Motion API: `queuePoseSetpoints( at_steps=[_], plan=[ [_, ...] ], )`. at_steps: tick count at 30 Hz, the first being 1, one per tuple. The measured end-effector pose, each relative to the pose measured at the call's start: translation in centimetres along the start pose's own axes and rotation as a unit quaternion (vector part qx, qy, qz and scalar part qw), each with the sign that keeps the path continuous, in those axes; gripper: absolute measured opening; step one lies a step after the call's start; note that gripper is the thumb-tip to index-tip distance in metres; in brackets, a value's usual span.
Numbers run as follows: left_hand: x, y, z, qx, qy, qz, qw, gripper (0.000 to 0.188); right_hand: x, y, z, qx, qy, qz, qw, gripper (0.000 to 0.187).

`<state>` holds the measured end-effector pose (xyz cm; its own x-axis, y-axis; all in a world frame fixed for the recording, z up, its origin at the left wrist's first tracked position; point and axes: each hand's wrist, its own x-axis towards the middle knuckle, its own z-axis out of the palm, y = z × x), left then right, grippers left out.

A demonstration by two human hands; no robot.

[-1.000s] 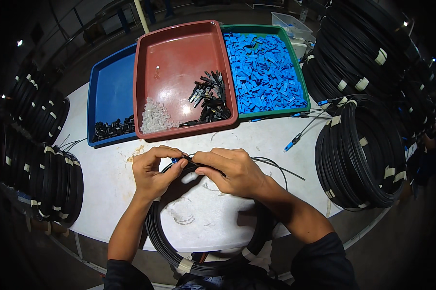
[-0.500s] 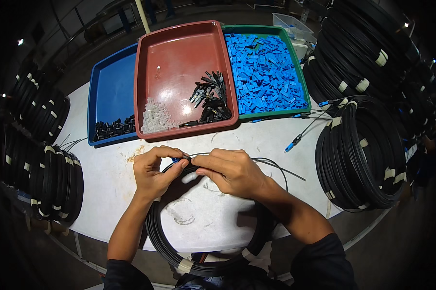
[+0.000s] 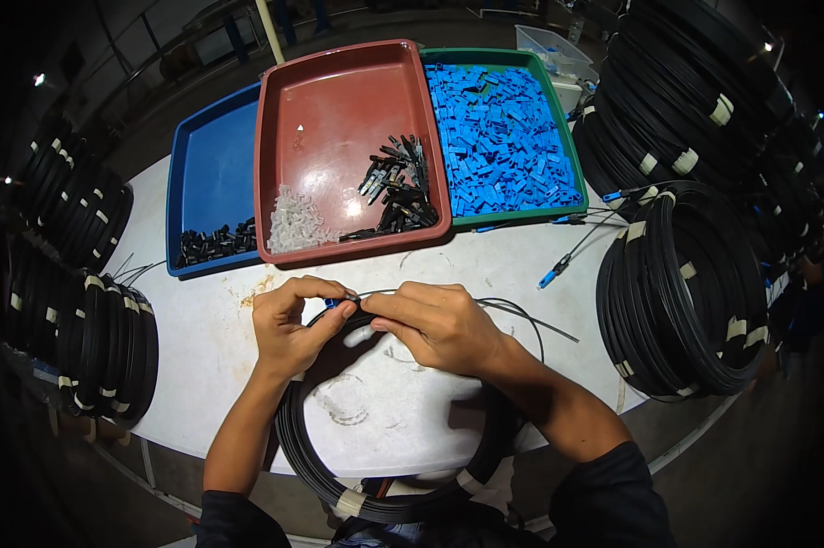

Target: The person assembles electrical wire harnesses by hand, attaching plastic connectors and electrical terminals to the wire harnesses.

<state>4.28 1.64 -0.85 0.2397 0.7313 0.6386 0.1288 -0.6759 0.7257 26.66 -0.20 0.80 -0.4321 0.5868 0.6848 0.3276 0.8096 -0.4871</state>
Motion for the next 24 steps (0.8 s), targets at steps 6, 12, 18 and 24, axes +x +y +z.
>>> queuePoseSetpoints(
  at_steps=[6, 12, 18, 24],
  plan=[
    [0.1, 0.2, 0.1, -0.006, 0.009, -0.032, 0.999, 0.018, -0.1, 0.4, 0.0, -0.025, 0.013, 0.025, 0.999, 0.023],
    [0.2, -0.5, -0.7, -0.027, 0.032, -0.015, 0.999, 0.024, -0.1, 1.0, 0.2, -0.016, 0.108, 0.125, 0.986, 0.02],
    [-0.2, -0.6, -0.7, -0.126, 0.037, -0.084, 0.988, 0.025, -0.1, 0.5, 0.2, -0.013, 0.088, 0.099, 0.991, 0.018],
    [0.0, 0.2, -0.7, -0.1, 0.03, -0.121, 0.987, 0.028, -0.1, 0.4, 0.1, -0.012, 0.098, 0.088, 0.991, 0.02]
  ],
)
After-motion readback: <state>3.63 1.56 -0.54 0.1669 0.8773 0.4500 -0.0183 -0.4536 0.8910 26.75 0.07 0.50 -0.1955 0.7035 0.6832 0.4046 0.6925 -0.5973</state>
